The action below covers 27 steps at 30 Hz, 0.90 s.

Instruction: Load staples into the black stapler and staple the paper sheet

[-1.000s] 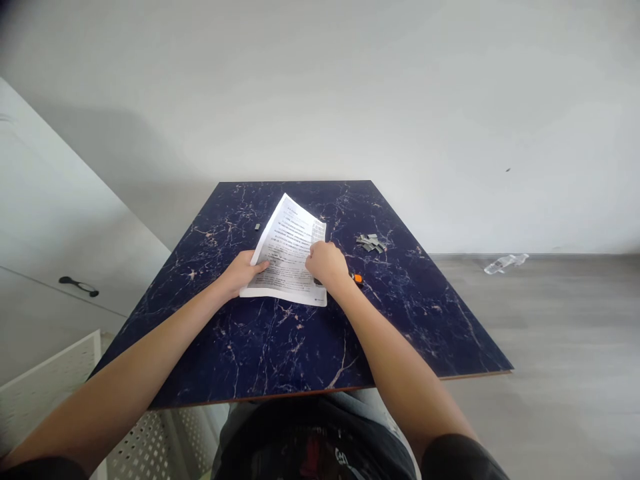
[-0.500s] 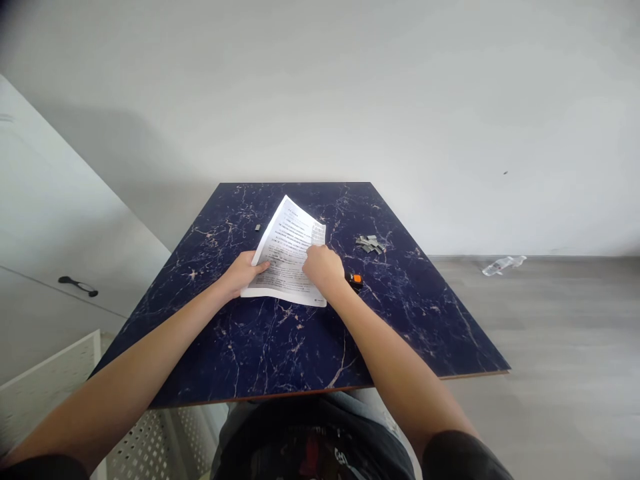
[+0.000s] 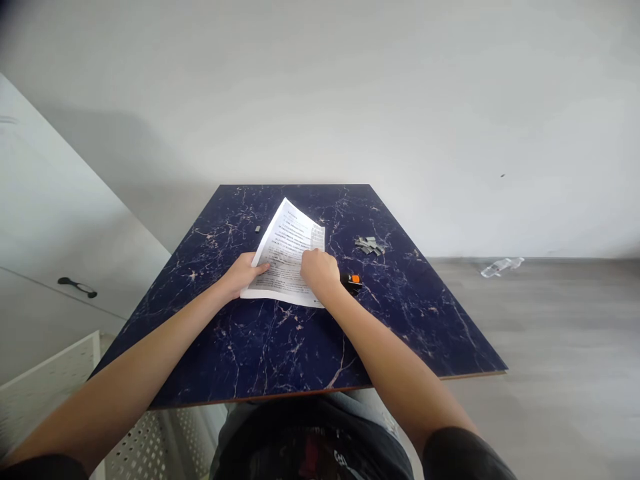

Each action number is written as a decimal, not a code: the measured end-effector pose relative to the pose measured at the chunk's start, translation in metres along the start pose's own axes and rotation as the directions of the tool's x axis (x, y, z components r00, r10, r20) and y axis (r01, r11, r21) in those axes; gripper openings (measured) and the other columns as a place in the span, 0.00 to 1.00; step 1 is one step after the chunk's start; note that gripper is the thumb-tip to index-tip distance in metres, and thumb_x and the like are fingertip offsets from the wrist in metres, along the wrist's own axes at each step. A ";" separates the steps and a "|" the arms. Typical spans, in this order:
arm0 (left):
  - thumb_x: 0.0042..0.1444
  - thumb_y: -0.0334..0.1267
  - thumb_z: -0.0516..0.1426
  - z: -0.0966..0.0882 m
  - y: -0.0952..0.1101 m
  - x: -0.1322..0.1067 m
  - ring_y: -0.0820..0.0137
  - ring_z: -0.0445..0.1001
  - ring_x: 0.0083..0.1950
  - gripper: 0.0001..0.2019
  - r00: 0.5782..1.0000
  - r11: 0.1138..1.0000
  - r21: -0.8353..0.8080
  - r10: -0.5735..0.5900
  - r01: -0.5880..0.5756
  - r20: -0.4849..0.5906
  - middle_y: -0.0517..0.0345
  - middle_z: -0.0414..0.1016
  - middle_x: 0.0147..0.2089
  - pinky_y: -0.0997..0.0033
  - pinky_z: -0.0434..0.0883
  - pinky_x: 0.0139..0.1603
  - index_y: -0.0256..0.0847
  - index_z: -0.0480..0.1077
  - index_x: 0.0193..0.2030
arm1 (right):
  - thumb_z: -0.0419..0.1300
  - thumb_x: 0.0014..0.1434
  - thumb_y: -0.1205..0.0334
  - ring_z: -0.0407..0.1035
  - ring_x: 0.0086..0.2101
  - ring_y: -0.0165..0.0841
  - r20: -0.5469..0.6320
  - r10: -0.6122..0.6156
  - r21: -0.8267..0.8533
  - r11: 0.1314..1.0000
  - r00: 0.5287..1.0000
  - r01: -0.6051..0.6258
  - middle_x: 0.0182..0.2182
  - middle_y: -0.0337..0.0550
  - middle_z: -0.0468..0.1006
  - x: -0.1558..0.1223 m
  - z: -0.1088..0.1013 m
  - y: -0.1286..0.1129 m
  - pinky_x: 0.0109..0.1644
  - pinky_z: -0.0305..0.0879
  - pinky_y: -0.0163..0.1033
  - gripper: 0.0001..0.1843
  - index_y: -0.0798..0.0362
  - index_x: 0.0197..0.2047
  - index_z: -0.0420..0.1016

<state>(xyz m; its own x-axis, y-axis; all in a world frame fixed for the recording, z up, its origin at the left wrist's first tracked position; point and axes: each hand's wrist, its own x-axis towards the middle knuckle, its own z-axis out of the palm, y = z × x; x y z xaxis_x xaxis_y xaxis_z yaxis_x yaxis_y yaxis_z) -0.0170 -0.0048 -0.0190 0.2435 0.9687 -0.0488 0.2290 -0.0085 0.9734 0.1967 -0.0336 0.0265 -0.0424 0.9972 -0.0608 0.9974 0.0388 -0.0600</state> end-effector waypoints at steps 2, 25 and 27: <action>0.44 0.54 0.69 0.000 0.000 0.000 0.51 0.78 0.49 0.27 1.000 1.000 -0.008 -0.006 0.005 -0.005 0.44 0.82 0.45 0.53 0.72 0.52 0.36 0.79 0.45 | 0.50 0.62 0.73 0.77 0.42 0.43 -0.010 -0.010 -0.010 1.000 1.000 0.009 0.42 0.57 0.78 0.000 0.001 -0.001 0.45 0.68 0.42 0.16 0.57 0.46 0.77; 0.44 0.51 0.69 -0.001 0.002 0.000 0.50 0.79 0.49 0.23 1.000 0.999 -0.022 -0.026 0.026 -0.002 0.45 0.82 0.45 0.52 0.72 0.53 0.36 0.79 0.42 | 0.54 0.61 0.63 0.68 0.29 0.35 -0.221 0.057 0.261 0.965 0.974 0.003 0.26 0.46 0.73 0.006 0.002 0.023 0.32 0.55 0.36 0.10 0.52 0.29 0.72; 0.44 0.51 0.69 -0.001 0.002 0.000 0.50 0.79 0.50 0.23 0.999 0.999 -0.027 -0.033 0.033 0.001 0.45 0.82 0.46 0.51 0.72 0.54 0.37 0.80 0.42 | 0.55 0.59 0.64 0.64 0.27 0.33 -0.226 0.060 0.322 0.947 0.972 0.016 0.22 0.42 0.69 0.007 0.002 0.027 0.31 0.52 0.35 0.10 0.52 0.25 0.68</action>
<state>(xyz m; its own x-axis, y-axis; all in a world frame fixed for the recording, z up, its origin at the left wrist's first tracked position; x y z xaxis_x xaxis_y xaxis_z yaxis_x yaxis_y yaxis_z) -0.0175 -0.0049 -0.0169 0.2370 0.9681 -0.0808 0.2116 0.0297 0.9769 0.2234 -0.0257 0.0226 0.0318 0.9861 0.1630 0.9250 0.0328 -0.3787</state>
